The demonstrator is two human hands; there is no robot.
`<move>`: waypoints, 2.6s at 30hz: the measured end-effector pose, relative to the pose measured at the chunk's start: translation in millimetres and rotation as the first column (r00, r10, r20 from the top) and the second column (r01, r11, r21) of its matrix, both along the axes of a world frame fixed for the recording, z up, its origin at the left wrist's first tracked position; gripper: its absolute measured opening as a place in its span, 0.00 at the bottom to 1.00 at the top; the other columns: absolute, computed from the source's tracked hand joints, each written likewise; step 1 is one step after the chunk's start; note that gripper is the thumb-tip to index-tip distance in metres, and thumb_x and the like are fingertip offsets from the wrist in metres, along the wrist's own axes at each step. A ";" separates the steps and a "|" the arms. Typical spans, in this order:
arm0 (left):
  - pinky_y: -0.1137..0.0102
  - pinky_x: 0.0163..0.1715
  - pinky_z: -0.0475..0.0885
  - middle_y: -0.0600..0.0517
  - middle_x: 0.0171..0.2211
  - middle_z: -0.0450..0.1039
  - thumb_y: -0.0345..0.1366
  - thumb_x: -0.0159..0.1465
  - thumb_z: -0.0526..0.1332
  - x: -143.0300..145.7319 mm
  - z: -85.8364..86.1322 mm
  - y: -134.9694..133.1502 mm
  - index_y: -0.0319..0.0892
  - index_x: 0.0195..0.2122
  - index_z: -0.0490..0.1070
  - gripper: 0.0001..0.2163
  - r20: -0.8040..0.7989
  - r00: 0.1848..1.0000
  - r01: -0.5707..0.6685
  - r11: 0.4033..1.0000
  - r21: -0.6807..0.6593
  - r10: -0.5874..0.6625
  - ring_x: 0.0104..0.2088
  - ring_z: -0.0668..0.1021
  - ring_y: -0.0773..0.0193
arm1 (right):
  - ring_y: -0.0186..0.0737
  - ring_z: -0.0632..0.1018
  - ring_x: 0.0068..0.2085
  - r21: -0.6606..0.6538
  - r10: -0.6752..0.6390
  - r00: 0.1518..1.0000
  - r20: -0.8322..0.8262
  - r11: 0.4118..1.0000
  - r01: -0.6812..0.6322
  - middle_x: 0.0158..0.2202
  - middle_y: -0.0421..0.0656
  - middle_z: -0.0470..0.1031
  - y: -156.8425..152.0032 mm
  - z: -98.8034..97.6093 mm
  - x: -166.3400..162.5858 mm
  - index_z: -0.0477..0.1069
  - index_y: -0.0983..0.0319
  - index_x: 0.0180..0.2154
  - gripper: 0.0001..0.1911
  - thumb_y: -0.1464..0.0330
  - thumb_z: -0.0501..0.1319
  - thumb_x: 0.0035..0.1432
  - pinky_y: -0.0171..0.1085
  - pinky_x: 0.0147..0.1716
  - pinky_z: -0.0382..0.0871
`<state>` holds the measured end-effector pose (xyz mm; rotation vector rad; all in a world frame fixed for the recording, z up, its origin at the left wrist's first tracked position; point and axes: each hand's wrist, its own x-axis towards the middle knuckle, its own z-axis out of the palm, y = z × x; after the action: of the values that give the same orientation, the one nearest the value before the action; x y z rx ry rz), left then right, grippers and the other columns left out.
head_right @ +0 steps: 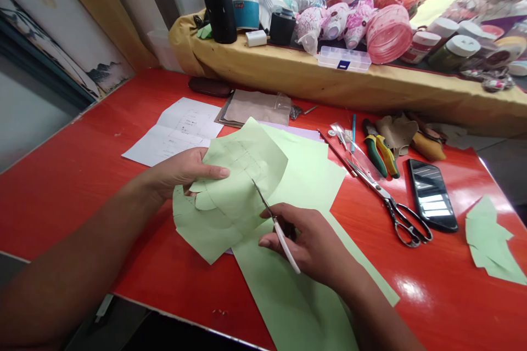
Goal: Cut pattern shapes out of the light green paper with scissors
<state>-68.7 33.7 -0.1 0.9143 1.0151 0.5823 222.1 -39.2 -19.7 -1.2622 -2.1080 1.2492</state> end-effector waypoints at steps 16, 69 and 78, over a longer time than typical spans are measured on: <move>0.77 0.12 0.65 0.57 0.16 0.72 0.38 0.46 0.84 -1.4 2.3 1.9 0.40 0.29 0.82 0.15 0.079 0.997 0.018 1.000 -0.008 -0.017 0.13 0.67 0.72 | 0.40 0.73 0.28 -0.079 0.031 0.999 -0.005 0.996 -0.031 0.28 0.40 0.76 1.1 2.5 3.5 0.81 0.58 0.48 0.32 0.37 0.62 0.66 0.35 0.28 0.67; 0.74 0.25 0.76 0.58 0.18 0.73 0.33 0.50 0.83 -4.2 9.9 -1.6 0.40 0.31 0.82 0.13 0.047 0.999 0.025 0.998 0.054 -0.027 0.22 0.77 0.66 | 0.42 0.73 0.32 -0.136 0.051 0.999 0.014 0.990 -0.049 0.31 0.41 0.75 0.9 1.4 3.8 0.79 0.59 0.50 0.33 0.37 0.62 0.66 0.37 0.30 0.68; 0.75 0.22 0.71 0.59 0.16 0.69 0.35 0.51 0.83 -5.6 11.8 -2.9 0.42 0.29 0.79 0.13 0.009 0.999 0.051 0.995 0.081 -0.051 0.18 0.72 0.69 | 0.41 0.73 0.32 -0.183 0.053 0.998 -0.043 0.981 -0.060 0.31 0.40 0.76 0.3 1.1 5.9 0.80 0.58 0.50 0.32 0.37 0.63 0.66 0.37 0.32 0.67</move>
<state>-74.3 30.8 11.7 1.0046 0.9611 0.5883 228.0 -38.9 -18.5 -1.2506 -2.0535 1.5101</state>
